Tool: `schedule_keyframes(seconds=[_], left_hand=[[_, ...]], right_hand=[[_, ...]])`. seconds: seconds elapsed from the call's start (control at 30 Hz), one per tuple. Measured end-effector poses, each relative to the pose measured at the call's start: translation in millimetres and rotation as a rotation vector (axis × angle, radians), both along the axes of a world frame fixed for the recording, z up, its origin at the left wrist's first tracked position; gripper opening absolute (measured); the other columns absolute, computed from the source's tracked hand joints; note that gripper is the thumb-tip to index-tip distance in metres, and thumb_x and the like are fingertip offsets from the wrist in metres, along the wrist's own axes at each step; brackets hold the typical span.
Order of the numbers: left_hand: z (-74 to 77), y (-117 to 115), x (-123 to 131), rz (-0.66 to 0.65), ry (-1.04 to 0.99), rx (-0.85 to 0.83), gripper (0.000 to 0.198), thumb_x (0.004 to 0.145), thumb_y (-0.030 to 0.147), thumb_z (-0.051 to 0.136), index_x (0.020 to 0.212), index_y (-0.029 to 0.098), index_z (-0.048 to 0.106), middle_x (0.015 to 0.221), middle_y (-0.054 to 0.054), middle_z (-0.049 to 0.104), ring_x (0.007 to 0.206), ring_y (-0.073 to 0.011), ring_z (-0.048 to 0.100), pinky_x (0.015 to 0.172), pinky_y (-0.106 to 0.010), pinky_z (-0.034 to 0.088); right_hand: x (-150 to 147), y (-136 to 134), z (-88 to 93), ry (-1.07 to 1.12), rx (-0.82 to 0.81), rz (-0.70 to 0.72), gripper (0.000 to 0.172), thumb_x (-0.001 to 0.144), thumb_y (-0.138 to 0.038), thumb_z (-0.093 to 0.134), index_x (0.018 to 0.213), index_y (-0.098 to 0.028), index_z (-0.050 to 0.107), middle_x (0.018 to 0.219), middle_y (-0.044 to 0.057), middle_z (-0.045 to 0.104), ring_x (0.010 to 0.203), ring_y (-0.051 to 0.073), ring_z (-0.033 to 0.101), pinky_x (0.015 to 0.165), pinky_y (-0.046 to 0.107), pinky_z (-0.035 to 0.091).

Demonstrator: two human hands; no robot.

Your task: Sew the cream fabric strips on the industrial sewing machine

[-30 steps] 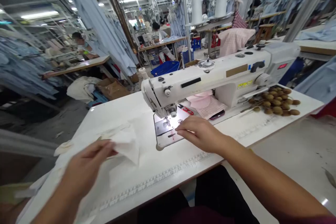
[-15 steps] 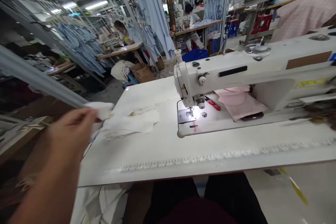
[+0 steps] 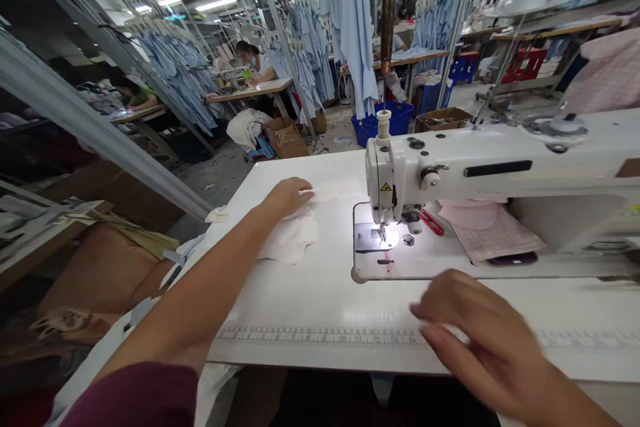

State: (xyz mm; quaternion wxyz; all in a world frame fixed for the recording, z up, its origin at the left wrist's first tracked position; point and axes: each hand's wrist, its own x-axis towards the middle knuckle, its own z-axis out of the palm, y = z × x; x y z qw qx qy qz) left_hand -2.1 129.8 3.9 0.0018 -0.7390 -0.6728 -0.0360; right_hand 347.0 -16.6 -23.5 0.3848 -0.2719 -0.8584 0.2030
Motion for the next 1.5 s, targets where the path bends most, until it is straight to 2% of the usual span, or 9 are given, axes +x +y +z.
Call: schedule_keyframes(seconds=[0.23,0.4,0.57,0.7,0.9,1.03,1.17,1.33,1.5], left_hand=[[-13.8,37.1,23.8,-0.163,0.116,-0.144,0.051,0.075,0.050,0.059,0.115,0.018,0.056,0.119,-0.009,0.058,0.110,-0.0248,0.053,0.088,-0.032,0.046],[-13.8,39.9,34.1,-0.204,0.209,-0.163,0.020,0.084,0.023,0.050,0.099,0.016,0.061,0.108,-0.009,0.062,0.104,-0.0225,0.056,0.092,-0.032,0.042],[-17.5,44.5,32.3,-0.179,0.218,-0.118,0.026,0.088,0.016,0.040,0.106,0.015,0.058,0.111,-0.010,0.061,0.106,-0.0213,0.056,0.093,-0.032,0.042],[-18.2,44.1,29.0,-0.170,0.192,-0.087,0.026,0.089,0.019,0.039,0.105,0.017,0.059,0.112,-0.008,0.061,0.106,-0.0198,0.056,0.091,-0.031,0.043],[-15.4,30.8,25.6,-0.225,0.107,-0.093,0.022,0.090,0.025,0.047,0.103,0.013,0.060,0.104,-0.009,0.063,0.099,-0.0193,0.059,0.089,-0.039,0.045],[-14.9,27.6,14.1,-0.233,0.026,-0.104,0.023,0.089,0.028,0.050,0.105,0.013,0.059,0.106,-0.008,0.063,0.098,-0.0185,0.059,0.089,-0.039,0.046],[-21.3,25.4,-0.6,-0.226,-0.065,-0.090,0.022,0.087,0.021,0.052,0.106,0.014,0.059,0.109,-0.007,0.063,0.103,-0.0176,0.057,0.092,-0.036,0.044],[-18.6,16.9,-32.0,-0.094,-0.163,-0.043,0.023,0.082,0.012,0.053,0.105,0.013,0.059,0.108,-0.008,0.063,0.102,-0.0194,0.058,0.092,-0.036,0.044],[4.1,-5.3,-99.2,0.173,-0.299,0.115,0.027,0.077,0.012,0.053,0.101,0.019,0.063,0.102,-0.005,0.067,0.098,-0.0211,0.059,0.087,-0.030,0.045]], right_hand=[[-38.2,32.5,-18.1,-0.045,-0.143,0.025,0.015,0.088,-0.019,0.047,0.091,-0.022,0.061,0.074,0.003,0.063,0.069,0.014,0.059,0.056,0.025,0.050],[-39.9,33.1,-13.9,-0.118,-0.129,0.092,0.017,0.089,-0.018,0.045,0.087,-0.020,0.062,0.071,0.003,0.063,0.066,0.013,0.058,0.057,0.024,0.049],[-50.8,35.6,-12.2,-0.215,-0.105,0.065,0.019,0.090,-0.020,0.044,0.095,-0.021,0.062,0.083,0.005,0.066,0.079,0.016,0.060,0.068,0.028,0.053],[-99.8,55.0,-6.4,-0.354,-0.123,-0.076,0.040,0.087,-0.018,0.042,0.126,-0.019,0.049,0.115,0.012,0.060,0.108,0.024,0.054,0.088,0.045,0.049],[-201.6,125.5,1.0,-0.684,-0.146,-0.499,0.063,0.082,-0.007,0.036,0.143,-0.010,0.023,0.151,0.013,0.018,0.138,0.025,0.018,0.110,0.044,0.023],[-225.7,158.3,-1.4,-0.728,-0.145,-0.586,0.052,0.087,-0.008,0.028,0.139,-0.010,0.031,0.139,0.018,0.041,0.128,0.029,0.037,0.104,0.054,0.023],[-227.7,166.6,2.5,-0.831,-0.079,-0.560,0.033,0.084,-0.007,0.036,0.110,-0.014,0.057,0.105,0.014,0.065,0.101,0.026,0.058,0.090,0.041,0.035],[-247.9,162.2,41.7,-0.899,0.089,-0.544,0.027,0.085,-0.005,0.037,0.099,-0.010,0.059,0.098,0.017,0.065,0.092,0.026,0.061,0.075,0.035,0.038],[-282.9,156.4,129.9,-0.876,0.406,-0.512,0.018,0.086,-0.012,0.048,0.101,-0.011,0.058,0.098,0.014,0.066,0.096,0.027,0.061,0.081,0.038,0.039]])
